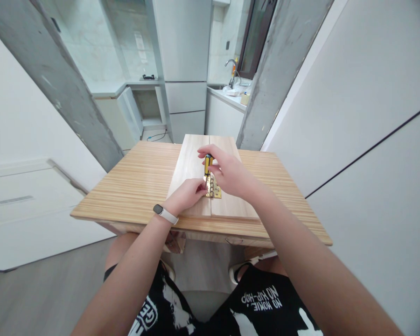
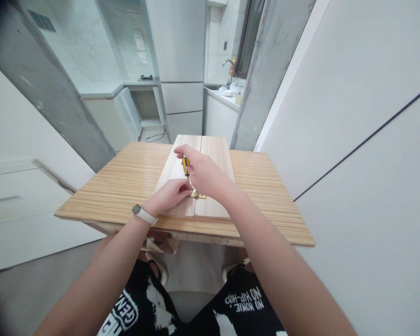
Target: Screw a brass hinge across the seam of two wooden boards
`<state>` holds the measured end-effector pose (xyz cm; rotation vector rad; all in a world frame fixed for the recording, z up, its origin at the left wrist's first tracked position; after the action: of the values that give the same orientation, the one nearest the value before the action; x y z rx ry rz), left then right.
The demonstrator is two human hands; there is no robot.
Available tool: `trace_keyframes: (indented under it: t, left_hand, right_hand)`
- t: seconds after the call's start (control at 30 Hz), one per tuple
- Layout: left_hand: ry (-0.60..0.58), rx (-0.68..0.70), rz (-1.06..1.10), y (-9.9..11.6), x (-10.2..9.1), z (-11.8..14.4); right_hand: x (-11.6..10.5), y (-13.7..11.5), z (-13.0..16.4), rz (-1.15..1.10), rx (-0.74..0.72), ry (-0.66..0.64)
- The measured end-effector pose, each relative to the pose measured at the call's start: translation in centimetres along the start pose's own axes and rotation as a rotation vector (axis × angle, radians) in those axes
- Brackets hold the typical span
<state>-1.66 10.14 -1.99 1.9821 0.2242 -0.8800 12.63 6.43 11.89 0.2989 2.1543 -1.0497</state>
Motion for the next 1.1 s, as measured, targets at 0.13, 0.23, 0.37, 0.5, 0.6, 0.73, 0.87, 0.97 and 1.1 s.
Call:
trace_keyframes:
  t: [0.13,0.23,0.37,0.5,0.6,0.73,0.87,0.97,1.1]
  left_hand:
    - [0.049,-0.057,0.086,0.2,-0.1,0.2]
    - [0.13,-0.117,0.262,0.7,-0.2,0.0]
    - [0.169,-0.139,0.51,2.1,-0.1,-0.9]
    - [0.195,-0.122,0.629,3.5,0.6,-1.5]
    - [0.185,-0.124,0.677,3.8,1.5,-1.7]
    - [0.19,-0.143,0.711,3.7,2.6,-1.9]
    - [0.224,-0.156,0.605,3.1,2.5,-1.6]
    - [0.282,-0.192,0.397,1.6,1.2,-0.4]
    - [0.343,-0.29,0.202,-1.4,-0.2,1.7]
  right_hand:
    - [-2.5,-0.2,0.7,0.031,-0.112,0.178]
    - [-4.2,0.8,1.5,0.159,-0.123,0.281]
    - [-3.7,3.6,3.0,0.321,-0.027,0.142]
    - [-1.3,6.2,4.9,0.352,0.084,-0.053]
    - [0.0,6.8,5.8,0.346,0.093,-0.059]
    - [0.7,7.0,6.2,0.35,0.13,-0.05]
    - [-0.1,9.2,5.9,0.421,0.184,-0.021]
    - [-1.9,13.6,6.3,0.53,0.372,0.025]
    - [-3.2,19.1,7.7,0.616,0.588,0.003]
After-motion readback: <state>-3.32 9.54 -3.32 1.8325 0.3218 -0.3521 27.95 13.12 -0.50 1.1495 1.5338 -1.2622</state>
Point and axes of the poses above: each hand's wrist, its own z-axis away from the middle knuckle, its own x-axis out of the palm, y = z × x, the point moved 4 cm from there along -z, towards the middle knuckle, and after that the axes turned 1 degree about z, right-handed, at the moved point
